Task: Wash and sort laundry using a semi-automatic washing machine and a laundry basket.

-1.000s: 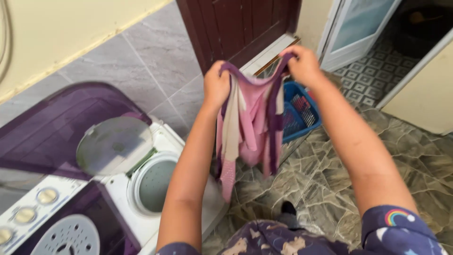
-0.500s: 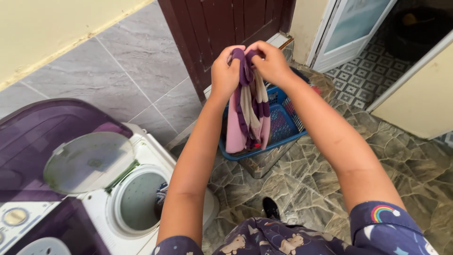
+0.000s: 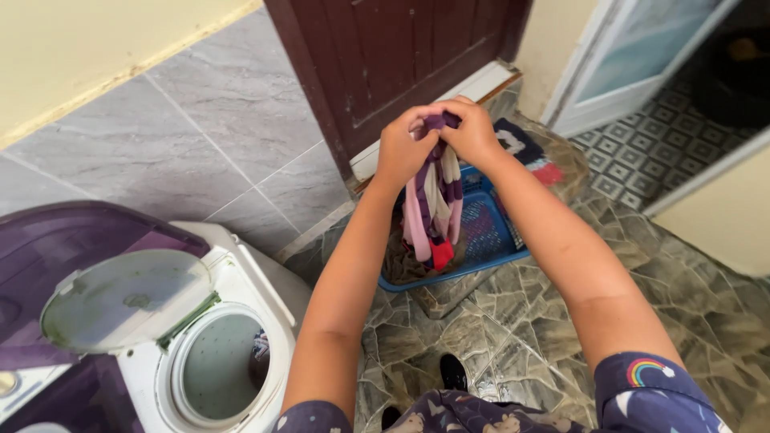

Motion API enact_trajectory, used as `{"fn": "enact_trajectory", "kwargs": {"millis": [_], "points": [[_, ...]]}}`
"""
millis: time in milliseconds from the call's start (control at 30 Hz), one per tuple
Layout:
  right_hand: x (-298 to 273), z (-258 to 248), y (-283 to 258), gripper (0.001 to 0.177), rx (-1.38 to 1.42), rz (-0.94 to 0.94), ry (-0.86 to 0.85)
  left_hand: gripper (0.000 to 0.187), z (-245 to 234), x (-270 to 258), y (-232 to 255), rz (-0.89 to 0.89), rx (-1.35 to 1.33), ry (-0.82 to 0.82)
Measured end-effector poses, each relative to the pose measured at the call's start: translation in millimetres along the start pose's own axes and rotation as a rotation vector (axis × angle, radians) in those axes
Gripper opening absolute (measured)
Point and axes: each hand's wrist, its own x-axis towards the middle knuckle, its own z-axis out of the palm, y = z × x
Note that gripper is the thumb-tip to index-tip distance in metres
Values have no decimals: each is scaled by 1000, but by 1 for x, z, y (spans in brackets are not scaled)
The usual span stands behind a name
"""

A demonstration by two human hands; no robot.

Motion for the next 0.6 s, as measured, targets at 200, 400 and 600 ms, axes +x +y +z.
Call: {"fn": "enact_trajectory", "kwargs": {"millis": [200, 400, 600], "points": [[18, 34, 6, 28, 29, 162, -71, 21, -57, -16, -70, -283, 85, 149], [17, 71, 32, 19, 40, 138, 48, 16, -104, -44, -97, -326, 189, 241], [20, 109, 37, 22, 188, 140, 83, 17, -116, -54, -113, -367, 186, 338]]}}
